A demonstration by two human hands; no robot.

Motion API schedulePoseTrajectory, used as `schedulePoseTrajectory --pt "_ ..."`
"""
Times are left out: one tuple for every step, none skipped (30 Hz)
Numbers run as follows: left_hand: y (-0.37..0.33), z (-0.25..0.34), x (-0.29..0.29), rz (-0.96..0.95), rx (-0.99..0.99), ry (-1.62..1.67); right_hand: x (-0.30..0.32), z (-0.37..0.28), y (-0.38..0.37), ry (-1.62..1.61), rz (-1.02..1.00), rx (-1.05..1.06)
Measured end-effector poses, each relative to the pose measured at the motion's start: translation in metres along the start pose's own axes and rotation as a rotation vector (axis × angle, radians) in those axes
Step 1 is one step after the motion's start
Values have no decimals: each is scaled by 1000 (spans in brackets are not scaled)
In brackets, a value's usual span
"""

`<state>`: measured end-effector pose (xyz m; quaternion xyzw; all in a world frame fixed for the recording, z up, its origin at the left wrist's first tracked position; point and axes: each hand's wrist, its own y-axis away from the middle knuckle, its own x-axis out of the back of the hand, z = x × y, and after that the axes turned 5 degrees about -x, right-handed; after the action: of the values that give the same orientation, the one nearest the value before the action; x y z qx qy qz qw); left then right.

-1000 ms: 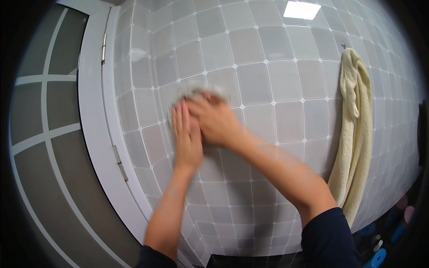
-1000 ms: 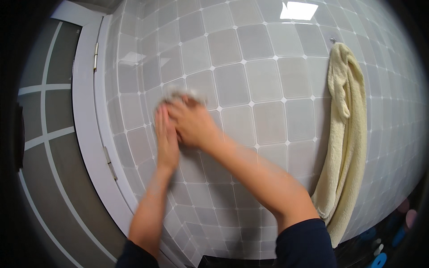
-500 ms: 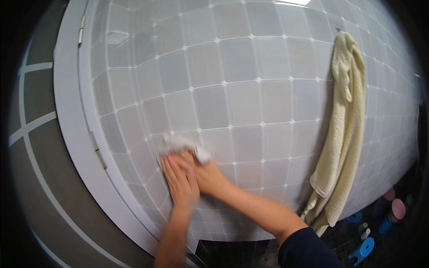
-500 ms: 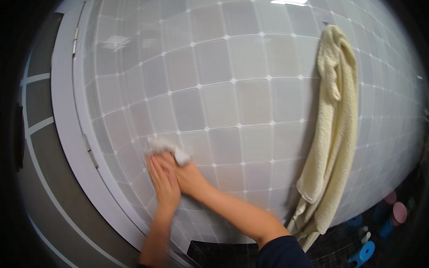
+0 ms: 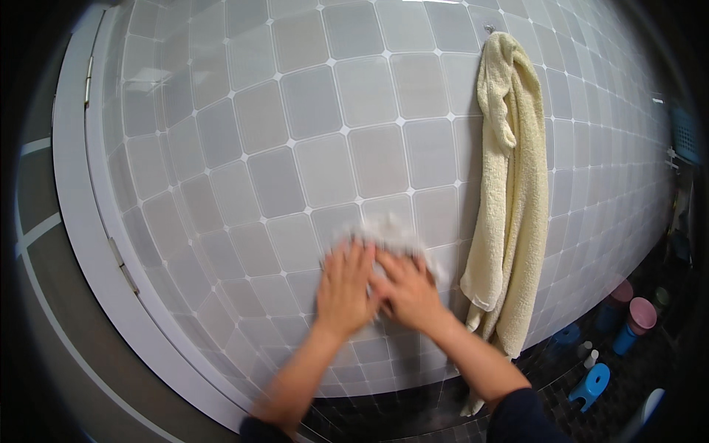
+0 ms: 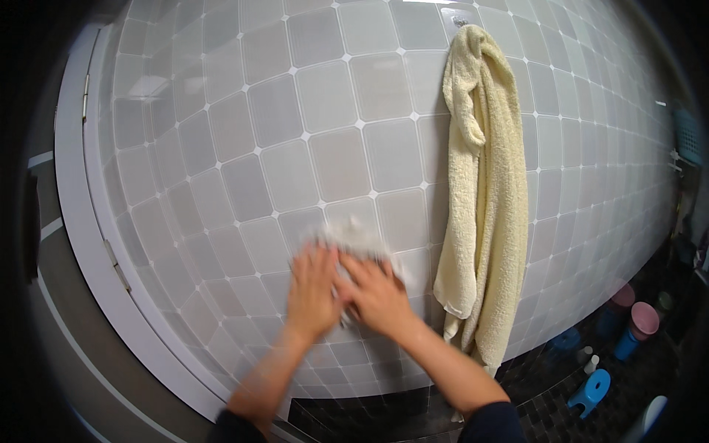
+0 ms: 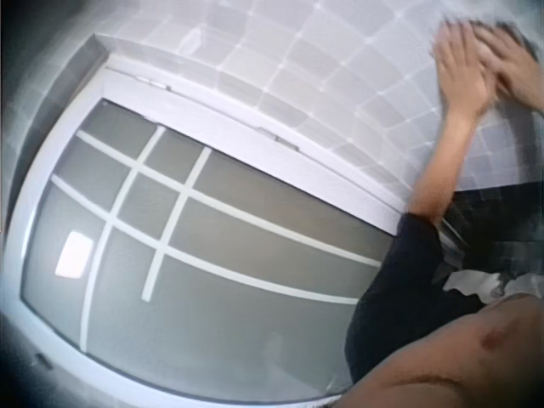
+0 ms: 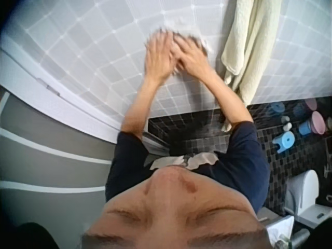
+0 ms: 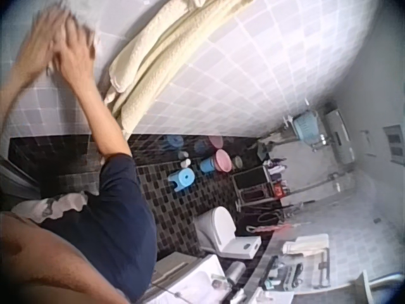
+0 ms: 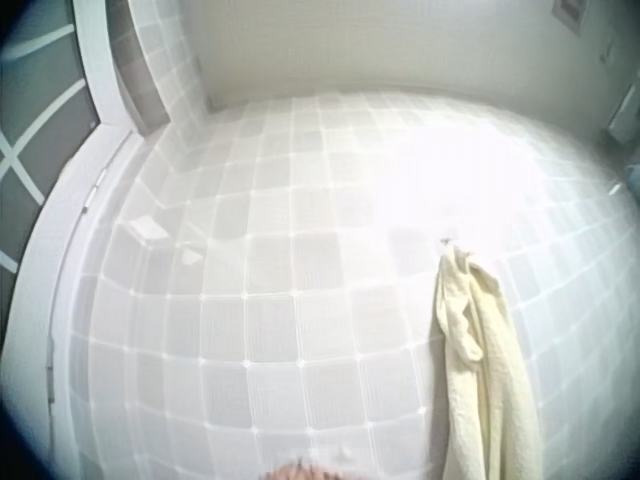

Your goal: The person cleans a tiled wall in a bathroom by hand with a cloth.

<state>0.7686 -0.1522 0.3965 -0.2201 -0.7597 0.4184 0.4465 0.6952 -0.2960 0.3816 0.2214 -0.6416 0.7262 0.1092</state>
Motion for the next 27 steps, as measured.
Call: schedulePoseTrajectory --pt "-43 -5 13 105 -78 -17 24 5 -31 75 65 -9" --pt "-80 -20 28 177 -162 -26 34 12 -61 103 171 15" --pt "-117 -32 44 290 -224 67 51 17 -95 106 245 38" --pt "-146 -48 72 383 -308 192 64 13 -130 149 319 82" --pt "-168 -57 89 395 -239 182 73 15 -159 212 379 123" --pt "-185 -67 105 403 -168 163 77 16 -187 256 436 158" --pt "-200 -83 115 416 -175 144 76 16 -209 298 488 188" --pt "-205 -98 120 425 -181 124 73 16 -226 274 497 215" --pt "-199 -105 118 456 -181 76 70 15 -235 256 502 245" --pt "-192 -112 116 486 -182 26 65 13 -239 271 519 272" --pt "-180 -118 116 509 -179 -36 54 5 -236 236 514 279" --pt "-162 -118 110 507 -161 -78 43 -2 -229 214 505 289" --pt "-139 -116 103 483 -123 -94 33 -11 -218 187 498 298" --pt "-115 -110 102 461 -86 -115 23 -24 -200 127 466 284" --pt "-92 -100 87 443 -48 -109 12 -27 -174 126 394 251" --pt "-63 -91 70 395 4 -60 0 -31 -144 108 295 218" --pt "-34 -78 54 349 51 -10 -11 -32 -112 82 230 199" --pt "-3 -64 39 275 156 32 -24 -38 -79 80 153 164" --pt "31 -48 23 192 263 66 -41 -43 -43 82 72 132" --pt "71 -34 3 132 246 104 -59 -47 -2 106 28 99" --pt "111 -18 -11 74 233 135 -74 -54 41 95 -77 46" --pt "140 6 -22 -48 284 215 -86 -56 87 57 -104 -3" --pt "167 31 -35 -175 331 301 -98 -55 137 6 -261 -102" --pt "190 55 -45 -329 330 337 -108 -54 183 -43 -409 -194" --pt "209 76 -56 -471 324 375 -117 -50 228 -32 -390 -226" --pt "229 90 -64 -548 361 469 -118 -50 262 -86 -477 -285" --pt "249 96 -66 -626 400 552 -111 -55 273 -123 -647 -329"
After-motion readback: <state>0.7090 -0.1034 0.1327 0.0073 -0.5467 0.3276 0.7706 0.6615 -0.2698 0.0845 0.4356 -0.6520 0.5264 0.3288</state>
